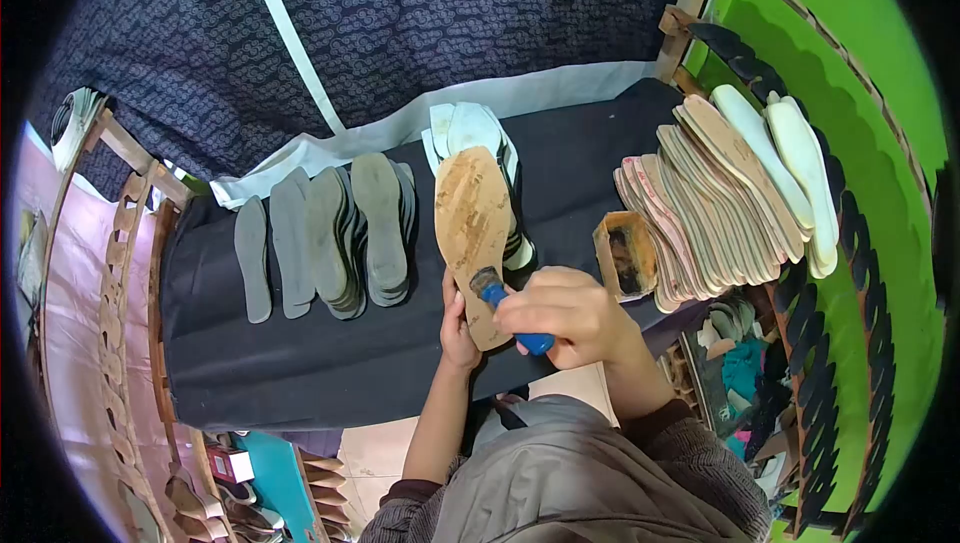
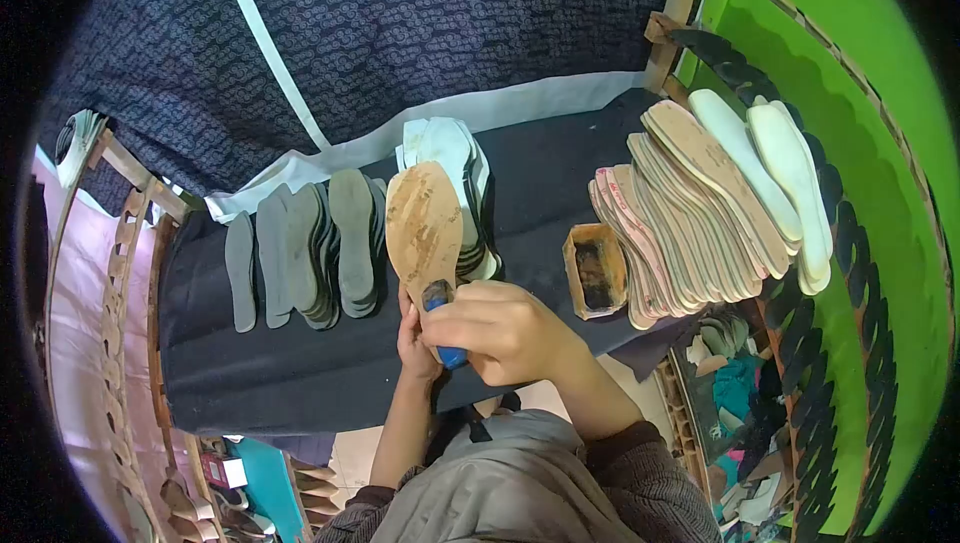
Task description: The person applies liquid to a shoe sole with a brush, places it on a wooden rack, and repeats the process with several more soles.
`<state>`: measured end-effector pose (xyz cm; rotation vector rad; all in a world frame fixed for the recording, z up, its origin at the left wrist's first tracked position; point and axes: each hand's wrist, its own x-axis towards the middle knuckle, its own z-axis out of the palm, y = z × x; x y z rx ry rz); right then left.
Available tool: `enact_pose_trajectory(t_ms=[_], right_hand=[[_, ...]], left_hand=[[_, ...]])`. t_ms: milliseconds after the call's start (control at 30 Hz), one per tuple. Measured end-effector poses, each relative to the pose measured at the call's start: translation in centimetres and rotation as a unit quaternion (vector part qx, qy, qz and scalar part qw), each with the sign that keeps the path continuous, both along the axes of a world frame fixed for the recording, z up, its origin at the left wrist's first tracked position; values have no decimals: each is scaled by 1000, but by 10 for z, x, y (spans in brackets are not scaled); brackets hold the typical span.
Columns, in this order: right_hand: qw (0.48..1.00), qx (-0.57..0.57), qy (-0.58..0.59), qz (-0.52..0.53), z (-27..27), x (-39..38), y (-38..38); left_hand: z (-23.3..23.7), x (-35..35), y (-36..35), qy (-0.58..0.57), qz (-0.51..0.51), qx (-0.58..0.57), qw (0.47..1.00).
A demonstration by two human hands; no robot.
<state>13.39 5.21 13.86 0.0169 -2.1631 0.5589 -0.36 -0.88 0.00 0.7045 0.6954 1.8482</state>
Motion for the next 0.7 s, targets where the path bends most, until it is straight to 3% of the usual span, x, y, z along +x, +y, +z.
enact_pose_trajectory(t_ms=[100,133,167,233,267,300,333,367,400,433,500,567,633,667,700], right_hand=[[993,48,62,-93,-3,-3,11],[986,73,68,-131,0,-4,18],[981,87,76,-159,4,-5,20],[990,58,62,-116,2,-6,17],[996,57,43,-50,1,-6,14],[998,55,24,18,0,-8,10],[998,42,16,49,2,-10,8],[998,41,15,49,2,-10,10],[996,70,41,-23,3,-11,15],[988,100,67,-94,4,-11,19],[973,92,97,-187,3,-11,24],[975,86,106,-174,0,-9,16],[996,64,34,-60,-4,-5,9],[997,74,15,-6,-2,-4,10],[997,73,15,-6,-3,-3,13]], left_hand=[[-2,-2,3,0,-14,-22,1000],[-14,-10,11,-51,-175,128,975],[-24,-14,16,-99,-327,272,899],[-23,-6,9,-80,-294,243,921],[-25,1,6,-189,-149,101,965],[-22,5,5,-289,4,-47,956],[-20,3,9,-392,-3,-94,915],[-16,2,6,-393,-3,-95,915],[-1,3,-1,-192,-37,-61,979],[7,3,-5,17,-70,-22,997],[3,2,-3,-19,-119,44,992],[10,3,-5,-27,-90,9,996],[11,3,0,11,-68,14,998],[14,7,4,-183,-15,-11,983],[15,9,5,-368,38,-36,928]])
